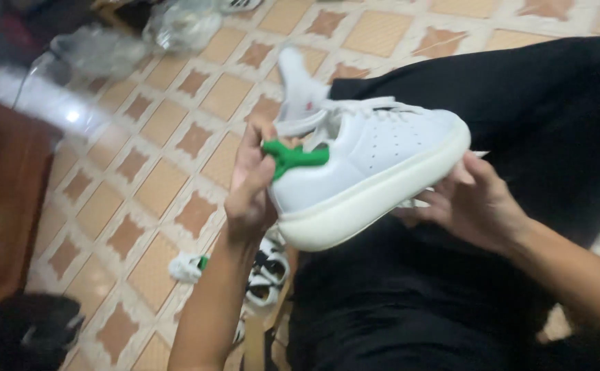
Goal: Threading shoelaces through the eyelets of a white sneaker while sitting on the floor.
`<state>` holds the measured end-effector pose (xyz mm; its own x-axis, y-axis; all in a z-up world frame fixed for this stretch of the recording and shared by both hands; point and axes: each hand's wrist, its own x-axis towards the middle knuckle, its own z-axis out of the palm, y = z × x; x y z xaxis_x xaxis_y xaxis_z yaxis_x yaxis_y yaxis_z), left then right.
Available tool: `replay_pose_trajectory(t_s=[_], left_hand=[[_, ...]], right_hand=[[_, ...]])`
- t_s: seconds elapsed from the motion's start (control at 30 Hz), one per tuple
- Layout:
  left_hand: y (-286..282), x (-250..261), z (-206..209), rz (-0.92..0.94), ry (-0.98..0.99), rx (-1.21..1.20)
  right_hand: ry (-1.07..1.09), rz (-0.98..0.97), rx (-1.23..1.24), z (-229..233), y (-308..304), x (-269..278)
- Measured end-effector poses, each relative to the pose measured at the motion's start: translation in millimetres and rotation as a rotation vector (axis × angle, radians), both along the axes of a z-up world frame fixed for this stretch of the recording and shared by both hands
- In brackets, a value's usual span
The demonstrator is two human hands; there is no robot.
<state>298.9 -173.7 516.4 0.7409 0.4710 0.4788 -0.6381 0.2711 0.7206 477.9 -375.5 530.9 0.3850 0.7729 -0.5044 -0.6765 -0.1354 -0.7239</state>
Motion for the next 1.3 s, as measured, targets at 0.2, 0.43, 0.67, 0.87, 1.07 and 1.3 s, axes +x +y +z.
replay_pose_trajectory(t_s=[0.2, 0.43, 0.67, 0.87, 1.07, 1.3], left_hand=[[-29.4, 13.6, -67.1, -0.108, -0.117, -0.126], [-62.6, 28.4, -79.4, 0.184, 0.038, -0.113], [-80.3, 41.2, -114.3, 0.049, 0.452, -0.246], [-107.9, 37.4, -95.6, -0.154, 0.435, -0.082], [-100.1, 35.6, -93.6, -0.135, 0.527, 0.097], [-98.3, 35.1, -82.0, -0.04, 0.61, 0.188]], right_hand=[[-0.132, 0.126, 0.541, -57.4, -20.0, 43.9], [-0.152, 0.078, 0.551, -40.9, -21.9, 46.1], [-0.118, -0.024, 0.226, -36.0, -23.7, 35.6], [0.051, -0.066, 0.356, -55.7, -24.6, 26.4], [0.087, -0.239, 0.271, -52.8, -4.3, 2.0], [-1.174, 0.027, 0.038, -188.4, -9.8, 74.2]])
